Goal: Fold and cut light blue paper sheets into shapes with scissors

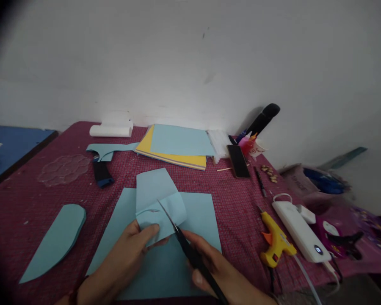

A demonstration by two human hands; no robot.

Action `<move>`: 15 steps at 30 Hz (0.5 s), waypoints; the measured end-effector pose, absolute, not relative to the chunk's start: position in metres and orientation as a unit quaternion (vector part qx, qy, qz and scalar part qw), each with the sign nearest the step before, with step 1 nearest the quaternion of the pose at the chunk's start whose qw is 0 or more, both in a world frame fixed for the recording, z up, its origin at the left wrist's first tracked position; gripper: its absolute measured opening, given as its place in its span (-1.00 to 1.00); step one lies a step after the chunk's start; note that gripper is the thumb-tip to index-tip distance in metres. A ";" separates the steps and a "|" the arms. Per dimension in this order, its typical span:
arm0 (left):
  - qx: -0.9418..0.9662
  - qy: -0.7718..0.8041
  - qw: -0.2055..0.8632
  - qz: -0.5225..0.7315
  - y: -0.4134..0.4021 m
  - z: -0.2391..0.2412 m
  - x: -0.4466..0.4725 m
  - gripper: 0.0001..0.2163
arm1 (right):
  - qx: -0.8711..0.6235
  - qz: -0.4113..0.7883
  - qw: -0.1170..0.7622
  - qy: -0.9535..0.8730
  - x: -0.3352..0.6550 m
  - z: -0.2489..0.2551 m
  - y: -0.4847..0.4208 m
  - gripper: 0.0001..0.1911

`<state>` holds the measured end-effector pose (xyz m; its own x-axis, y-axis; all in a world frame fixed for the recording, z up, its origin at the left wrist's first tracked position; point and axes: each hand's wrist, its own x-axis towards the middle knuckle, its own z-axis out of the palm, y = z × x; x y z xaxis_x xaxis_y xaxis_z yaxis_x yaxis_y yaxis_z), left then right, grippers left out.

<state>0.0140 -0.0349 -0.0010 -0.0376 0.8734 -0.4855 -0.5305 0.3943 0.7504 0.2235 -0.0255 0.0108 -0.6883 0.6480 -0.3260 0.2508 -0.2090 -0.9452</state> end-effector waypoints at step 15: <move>0.153 0.455 0.711 0.514 -0.037 0.000 0.009 -0.91 | -0.390 0.701 0.197 -0.564 0.224 -0.002 -0.037 -0.27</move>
<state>0.0093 -0.0370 0.0002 0.0580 0.8694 -0.4907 -0.5916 0.4258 0.6846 0.2243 -0.0370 -0.0018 -0.6185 0.7158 -0.3241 0.1639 -0.2858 -0.9442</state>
